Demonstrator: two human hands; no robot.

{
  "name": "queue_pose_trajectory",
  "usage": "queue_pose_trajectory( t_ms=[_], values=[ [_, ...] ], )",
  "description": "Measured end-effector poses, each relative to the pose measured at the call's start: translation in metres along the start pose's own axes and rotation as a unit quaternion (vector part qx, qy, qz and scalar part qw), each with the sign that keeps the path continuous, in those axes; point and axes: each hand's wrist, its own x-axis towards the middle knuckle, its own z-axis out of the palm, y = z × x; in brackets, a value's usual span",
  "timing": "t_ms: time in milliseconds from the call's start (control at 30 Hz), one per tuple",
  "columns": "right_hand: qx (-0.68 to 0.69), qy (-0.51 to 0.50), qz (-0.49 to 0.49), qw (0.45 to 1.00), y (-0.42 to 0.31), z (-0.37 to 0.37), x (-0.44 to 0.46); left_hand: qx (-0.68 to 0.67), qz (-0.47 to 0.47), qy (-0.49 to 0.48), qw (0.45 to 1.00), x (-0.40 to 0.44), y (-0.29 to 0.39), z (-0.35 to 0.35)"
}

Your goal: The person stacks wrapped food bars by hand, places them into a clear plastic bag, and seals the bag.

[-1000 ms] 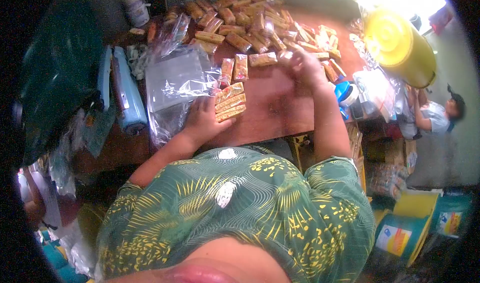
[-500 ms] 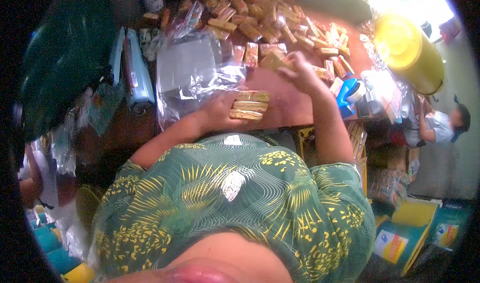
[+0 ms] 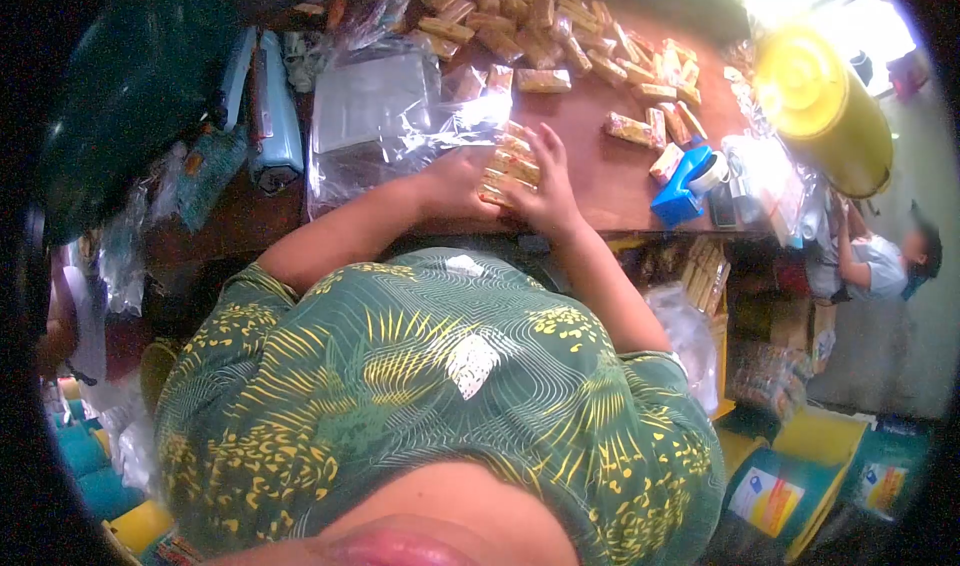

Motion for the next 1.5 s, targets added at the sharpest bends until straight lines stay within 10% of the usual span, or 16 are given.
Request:
queue_pose_trajectory(
  t_ms=[267, 333, 433, 533, 567, 800, 933, 1133, 1333, 1500],
  values=[
    [-0.111, -0.062, -0.073, 0.989, -0.017, -0.009, -0.003, -0.204, -0.028, 0.092, 0.974, 0.033, -0.039, -0.051],
    [-0.119, -0.063, -0.057, 0.989, -0.022, -0.011, -0.004, 0.129, 0.049, 0.387, 0.912, 0.022, 0.008, -0.09],
    [-0.146, -0.074, -0.036, 0.986, -0.032, -0.014, -0.005, 0.226, 0.292, 0.373, 0.851, 0.009, 0.004, -0.117],
    [-0.167, -0.064, -0.007, 0.984, -0.036, -0.009, -0.005, -0.255, 0.013, 0.143, 0.956, 0.011, -0.041, -0.122],
    [-0.162, -0.056, 0.002, 0.985, -0.037, -0.006, -0.006, -0.131, -0.116, 0.148, 0.973, 0.009, -0.052, -0.134],
    [-0.159, -0.035, 0.016, 0.987, -0.039, -0.003, -0.009, 0.193, 0.129, 0.512, 0.827, 0.01, -0.003, -0.117],
    [-0.097, -0.01, 0.08, 0.992, -0.038, -0.009, -0.014, 0.271, -0.07, 0.163, 0.946, 0.029, -0.033, -0.071],
    [0.262, -0.052, 0.109, 0.958, -0.073, -0.033, -0.038, 0.13, 0.053, 0.135, 0.981, 0.035, -0.053, -0.007],
    [0.131, 0.085, 0.197, 0.968, -0.058, -0.036, -0.026, 0.022, 0.085, 0.172, 0.981, 0.004, 0.003, 0.0],
    [0.153, 0.0, 0.171, 0.973, -0.052, -0.03, -0.034, -0.047, 0.062, 0.184, 0.98, -0.001, -0.016, 0.013]
  ],
)
